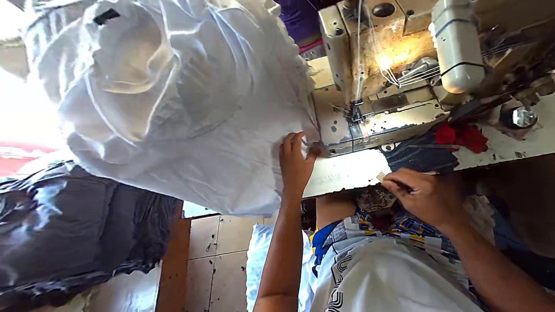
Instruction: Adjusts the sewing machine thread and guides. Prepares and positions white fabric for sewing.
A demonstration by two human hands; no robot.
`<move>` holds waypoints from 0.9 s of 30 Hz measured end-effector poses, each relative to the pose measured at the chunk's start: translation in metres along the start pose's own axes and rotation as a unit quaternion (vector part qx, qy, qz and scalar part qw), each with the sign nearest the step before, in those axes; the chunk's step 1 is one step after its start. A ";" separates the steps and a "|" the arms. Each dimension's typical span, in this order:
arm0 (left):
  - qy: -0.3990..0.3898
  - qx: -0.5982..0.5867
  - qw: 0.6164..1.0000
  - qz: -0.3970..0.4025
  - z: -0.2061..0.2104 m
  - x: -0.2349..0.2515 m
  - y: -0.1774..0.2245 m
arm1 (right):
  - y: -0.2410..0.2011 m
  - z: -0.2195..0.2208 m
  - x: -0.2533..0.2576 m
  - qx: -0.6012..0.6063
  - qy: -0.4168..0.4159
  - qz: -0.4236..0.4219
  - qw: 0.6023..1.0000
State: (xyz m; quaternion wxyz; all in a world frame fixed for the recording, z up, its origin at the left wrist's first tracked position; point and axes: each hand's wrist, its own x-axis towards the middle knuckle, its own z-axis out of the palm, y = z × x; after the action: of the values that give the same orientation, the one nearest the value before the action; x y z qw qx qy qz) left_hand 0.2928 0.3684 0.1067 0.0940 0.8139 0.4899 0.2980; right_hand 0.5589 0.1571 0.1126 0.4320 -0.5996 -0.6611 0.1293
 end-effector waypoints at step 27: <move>0.014 -0.263 0.961 0.085 -0.108 0.029 0.023 | -0.031 0.068 0.045 0.222 -0.200 -0.022 0.954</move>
State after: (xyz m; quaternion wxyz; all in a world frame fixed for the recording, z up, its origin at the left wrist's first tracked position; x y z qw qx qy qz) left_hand 0.2575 0.3670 0.2151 0.2723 0.7950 0.3245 0.4343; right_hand 0.4923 0.2139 0.1122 0.4158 -0.4360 -0.7018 0.3802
